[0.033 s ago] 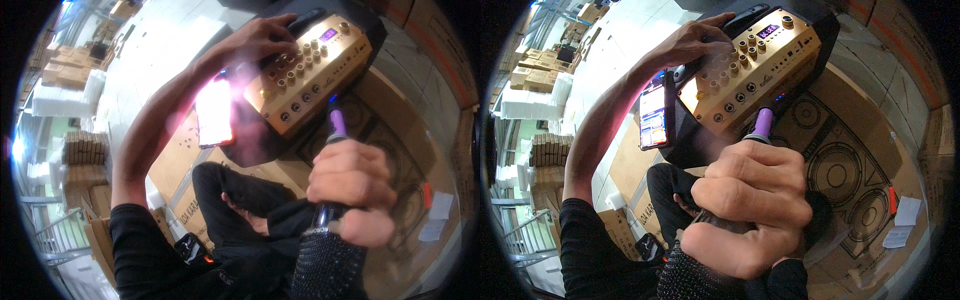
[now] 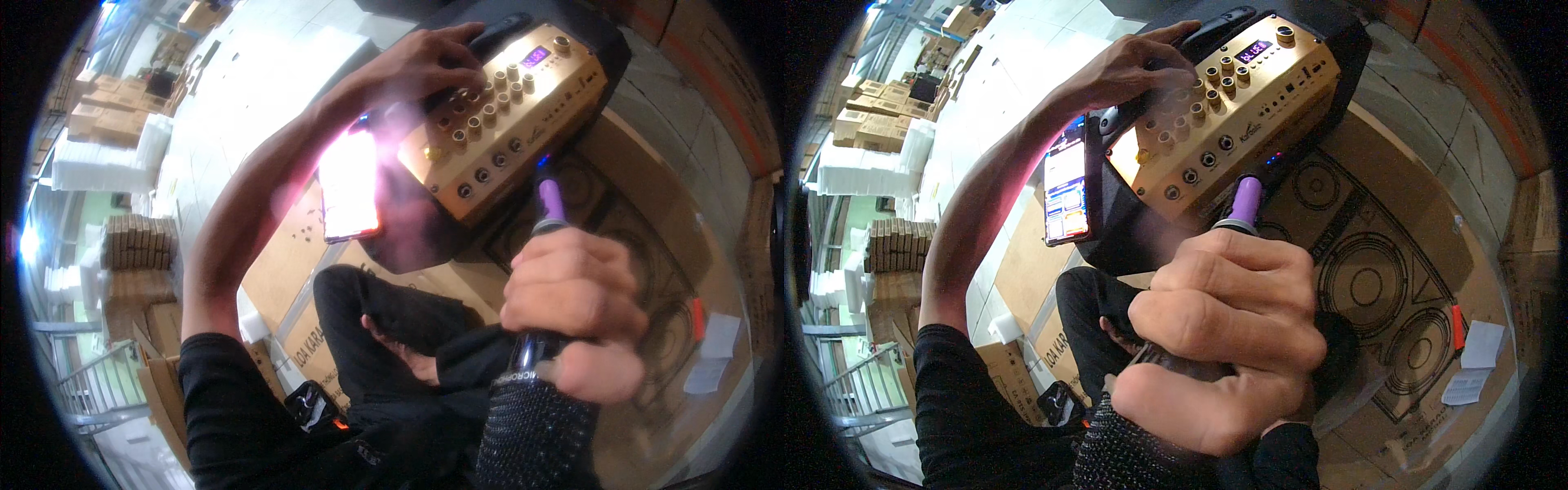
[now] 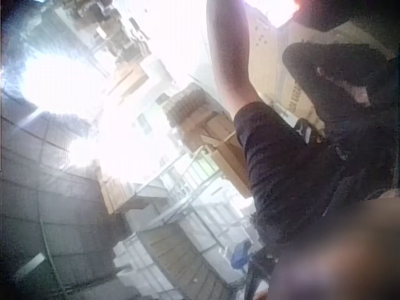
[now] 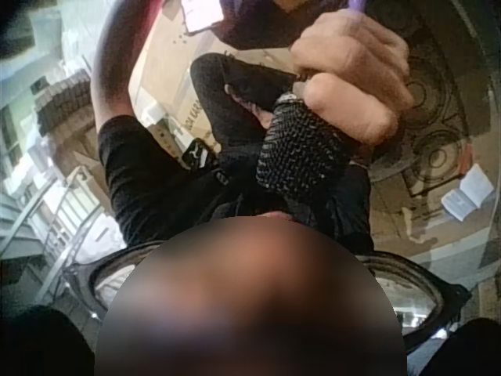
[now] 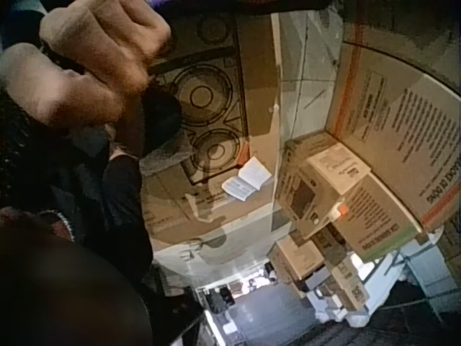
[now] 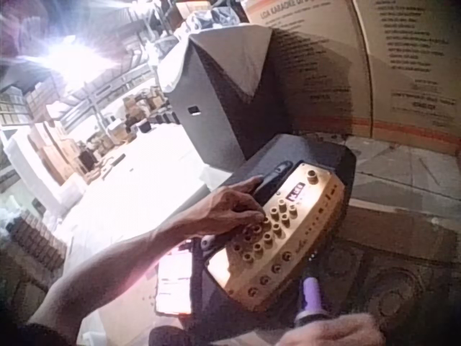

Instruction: The person uses a purple tool to work on the control panel of a black speaker, then applies yellow adhesive tape to the bottom of the speaker. The person sits on the floor surrounded by cardboard boxes.

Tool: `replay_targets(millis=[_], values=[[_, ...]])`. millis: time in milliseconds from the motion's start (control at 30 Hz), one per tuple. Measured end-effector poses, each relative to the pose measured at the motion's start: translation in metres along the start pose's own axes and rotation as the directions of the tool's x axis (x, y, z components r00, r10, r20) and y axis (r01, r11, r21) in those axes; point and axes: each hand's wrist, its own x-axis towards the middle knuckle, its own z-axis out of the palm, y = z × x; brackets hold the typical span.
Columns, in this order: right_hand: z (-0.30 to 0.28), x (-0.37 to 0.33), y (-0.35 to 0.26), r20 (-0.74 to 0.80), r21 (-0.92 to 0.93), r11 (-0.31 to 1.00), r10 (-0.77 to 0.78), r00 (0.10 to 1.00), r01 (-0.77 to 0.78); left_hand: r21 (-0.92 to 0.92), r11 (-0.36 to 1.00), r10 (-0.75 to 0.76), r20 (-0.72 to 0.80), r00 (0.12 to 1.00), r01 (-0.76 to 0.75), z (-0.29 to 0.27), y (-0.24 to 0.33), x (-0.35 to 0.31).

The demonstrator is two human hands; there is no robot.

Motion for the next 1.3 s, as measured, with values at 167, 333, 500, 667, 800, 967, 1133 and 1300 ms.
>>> replay_targets(millis=[167, 333, 500, 667, 800, 967, 1133, 1300], values=[[-0.005, 0.001, -0.001, 0.019, 0.053, 0.998, 0.016, 1.0, -0.017, 0.072, 0.997, -0.019, -0.051, 0.999, 0.022, 0.002, 0.001, 0.001], [-0.007, -0.002, 0.005, 0.023, 0.071, 0.996, -0.055, 0.998, 0.054, 0.024, 0.999, 0.047, -0.017, 0.999, -0.046, 0.002, -0.004, 0.004], [-0.008, -0.004, 0.001, 0.003, 0.084, 0.996, -0.003, 1.0, 0.003, 0.041, 0.998, 0.05, -0.026, 0.998, -0.049, 0.0, -0.011, 0.016], [-0.015, -0.003, -0.001, 0.029, 0.069, 0.997, 0.022, 0.999, -0.024, -0.079, 0.997, -0.01, -0.063, 0.998, 0.005, 0.006, -0.014, 0.061], [-0.012, -0.005, 0.001, -0.043, 0.032, 0.999, 0.013, 0.999, -0.012, -0.055, 0.997, 0.045, -0.088, 0.995, -0.049, 0.023, -0.008, 0.105], [-0.009, -0.007, 0.001, -0.131, -0.01, 0.999, 0.042, 0.991, -0.044, 0.136, 0.975, 0.194, -0.139, 0.971, -0.175, 0.032, -0.007, 0.133], [-0.008, -0.008, 0.001, -0.135, -0.005, 0.999, 0.037, 0.99, -0.038, 0.046, 0.984, 0.174, -0.094, 0.98, -0.171, 0.033, -0.008, 0.132], [-0.006, -0.009, 0.0, -0.137, 0.005, 1.0, 0.026, 0.99, -0.026, 0.01, 0.988, 0.154, -0.075, 0.985, -0.153, 0.033, -0.004, 0.128]])
